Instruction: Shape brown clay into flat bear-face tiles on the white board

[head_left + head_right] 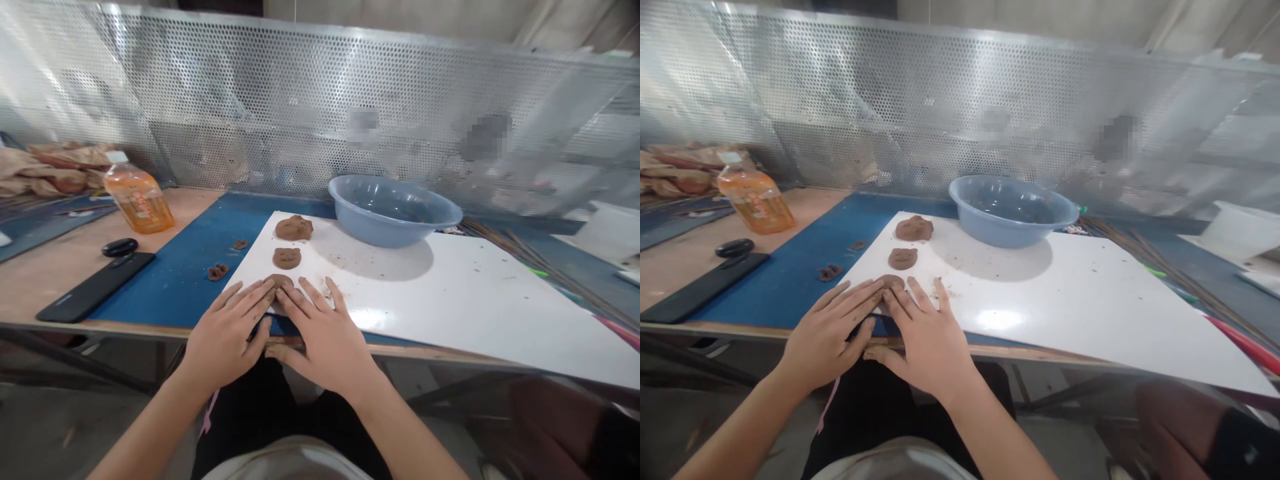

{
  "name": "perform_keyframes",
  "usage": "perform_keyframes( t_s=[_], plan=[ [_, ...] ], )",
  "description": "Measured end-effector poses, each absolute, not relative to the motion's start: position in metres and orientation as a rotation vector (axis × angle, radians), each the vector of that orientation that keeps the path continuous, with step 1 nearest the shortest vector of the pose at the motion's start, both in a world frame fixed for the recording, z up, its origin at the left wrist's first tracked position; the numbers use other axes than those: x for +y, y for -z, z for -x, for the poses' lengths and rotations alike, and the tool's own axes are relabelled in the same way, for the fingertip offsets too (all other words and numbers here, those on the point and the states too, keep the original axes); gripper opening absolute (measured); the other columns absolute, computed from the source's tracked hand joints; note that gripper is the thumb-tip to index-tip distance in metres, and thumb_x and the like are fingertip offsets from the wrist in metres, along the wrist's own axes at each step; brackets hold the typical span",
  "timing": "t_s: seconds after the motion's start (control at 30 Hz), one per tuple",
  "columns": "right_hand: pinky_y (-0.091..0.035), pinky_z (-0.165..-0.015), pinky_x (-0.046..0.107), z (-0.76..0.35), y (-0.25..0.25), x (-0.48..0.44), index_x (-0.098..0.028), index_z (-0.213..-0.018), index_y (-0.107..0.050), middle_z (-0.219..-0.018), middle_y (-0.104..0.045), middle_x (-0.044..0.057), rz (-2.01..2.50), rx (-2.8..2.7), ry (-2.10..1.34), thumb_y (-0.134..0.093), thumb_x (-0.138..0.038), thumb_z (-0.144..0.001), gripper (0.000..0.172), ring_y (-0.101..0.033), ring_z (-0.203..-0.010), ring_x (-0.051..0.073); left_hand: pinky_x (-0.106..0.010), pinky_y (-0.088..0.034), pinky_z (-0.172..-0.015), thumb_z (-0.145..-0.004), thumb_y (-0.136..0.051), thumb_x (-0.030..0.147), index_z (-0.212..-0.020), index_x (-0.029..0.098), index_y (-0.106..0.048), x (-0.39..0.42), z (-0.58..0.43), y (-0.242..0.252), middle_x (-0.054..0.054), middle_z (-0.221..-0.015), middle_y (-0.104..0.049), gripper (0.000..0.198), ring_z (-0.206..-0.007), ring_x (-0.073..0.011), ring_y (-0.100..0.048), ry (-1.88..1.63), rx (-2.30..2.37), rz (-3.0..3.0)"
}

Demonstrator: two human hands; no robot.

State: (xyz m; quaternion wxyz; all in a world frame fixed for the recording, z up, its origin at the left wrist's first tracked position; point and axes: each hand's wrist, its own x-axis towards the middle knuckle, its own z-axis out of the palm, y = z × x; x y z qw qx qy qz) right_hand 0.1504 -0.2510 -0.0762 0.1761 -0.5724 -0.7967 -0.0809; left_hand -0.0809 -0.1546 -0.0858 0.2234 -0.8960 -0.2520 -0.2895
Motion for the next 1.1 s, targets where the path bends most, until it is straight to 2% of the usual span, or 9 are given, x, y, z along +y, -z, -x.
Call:
perform_keyframes(
  t_s=[0.07,0.17,0.27,0.43,0.53,0.67,0.77,0.97,1.1],
  plan=[
    [-0.018,-0.156,0.070,-0.1507,0.0767,-0.2506,-0.022,-0.188,-0.046,-0.196,-0.041,0.002,1.627,-2.231,0.233,-0.050,-0.077,-0.122,0.086,-0.034,-0.186,0.039,-0.042,-0.045,-0.140,-0.114,-0.055,0.033,-0.164,0.019,-0.067,-0.1537,0.0815,0.0861,0.000,-0.176,-0.069,0.053,-0.161,-0.0178,-0.068,0.789,-0.695,2.464],
    [-0.018,-0.155,0.072,-0.1499,0.0798,-0.2504,-0.022,-0.189,-0.046,-0.196,-0.042,0.000,1.637,-2.157,0.250,-0.054,-0.074,-0.122,0.085,-0.026,-0.189,0.040,-0.044,-0.046,-0.140,-0.114,-0.059,0.036,-0.166,0.019,-0.066,-0.1532,0.0813,0.0876,-0.002,-0.176,-0.070,0.055,-0.161,-0.0203,-0.068,0.815,-0.724,2.439],
    [-0.020,-0.154,0.073,-0.1492,0.0828,-0.2502,-0.023,-0.184,-0.053,-0.190,-0.053,-0.001,1.648,-2.128,0.230,-0.052,-0.073,-0.123,0.079,-0.032,-0.187,0.039,-0.046,-0.046,-0.139,-0.113,-0.064,0.036,-0.159,0.022,-0.070,-0.1536,0.0808,0.0907,0.000,-0.166,-0.078,0.048,-0.154,-0.0208,-0.072,0.876,-0.754,2.414],
    [-0.023,-0.153,0.074,-0.1504,0.0843,-0.2496,-0.022,-0.186,-0.050,-0.192,-0.051,0.002,1.645,-2.091,0.265,-0.055,-0.074,-0.121,0.083,-0.034,-0.186,0.041,-0.048,-0.047,-0.137,-0.110,-0.071,0.033,-0.155,0.023,-0.071,-0.1557,0.0802,0.0929,0.000,-0.157,-0.082,0.046,-0.147,-0.0215,-0.075,0.936,-0.815,2.379],
    [-0.021,-0.154,0.072,-0.1507,0.0852,-0.2493,-0.026,-0.182,-0.056,-0.188,-0.058,0.002,1.642,-2.082,0.256,-0.059,-0.071,-0.121,0.076,-0.038,-0.184,0.040,-0.047,-0.046,-0.136,-0.111,-0.070,0.032,-0.151,0.027,-0.073,-0.1571,0.0795,0.0915,0.004,-0.154,-0.084,0.040,-0.141,-0.0195,-0.077,0.936,-0.838,2.380],
    [-0.016,-0.153,0.077,-0.1498,0.0860,-0.2489,-0.027,-0.186,-0.048,-0.192,-0.052,0.004,1.653,-2.048,0.249,-0.058,-0.069,-0.122,0.077,-0.037,-0.184,0.042,-0.047,-0.044,-0.137,-0.111,-0.069,0.034,-0.157,0.022,-0.069,-0.1581,0.0783,0.0898,-0.001,-0.160,-0.081,0.047,-0.144,-0.0220,-0.076,0.947,-0.873,2.349],
    [-0.015,-0.153,0.077,-0.1496,0.0854,-0.2490,-0.030,-0.183,-0.052,-0.188,-0.059,0.004,1.641,-2.050,0.201,-0.059,-0.068,-0.122,0.073,-0.044,-0.181,0.041,-0.048,-0.044,-0.136,-0.112,-0.068,0.035,-0.155,0.022,-0.070,-0.1583,0.0778,0.0893,-0.001,-0.158,-0.082,0.045,-0.144,-0.0223,-0.076,0.930,-0.866,2.343],
    [-0.013,-0.153,0.076,-0.1508,0.0835,-0.2503,-0.032,-0.181,-0.057,-0.185,-0.062,0.002,1.584,-2.063,0.205,-0.061,-0.077,-0.118,0.077,-0.043,-0.181,0.042,-0.049,-0.043,-0.138,-0.111,-0.069,0.035,-0.152,0.023,-0.072,-0.1576,0.0785,0.0914,-0.001,-0.157,-0.082,0.043,-0.145,-0.0231,-0.076,0.917,-0.863,2.344],
    [-0.007,-0.154,0.074,-0.1514,0.0845,-0.2516,-0.030,-0.180,-0.057,-0.185,-0.063,0.003,1.555,-2.040,0.228,-0.064,-0.077,-0.117,0.079,-0.043,-0.180,0.041,-0.049,-0.042,-0.140,-0.110,-0.071,0.039,-0.165,0.020,-0.063,-0.1572,0.0770,0.0926,-0.006,-0.161,-0.080,0.060,-0.146,-0.0248,-0.076,0.979,-0.926,2.309]
  ],
)
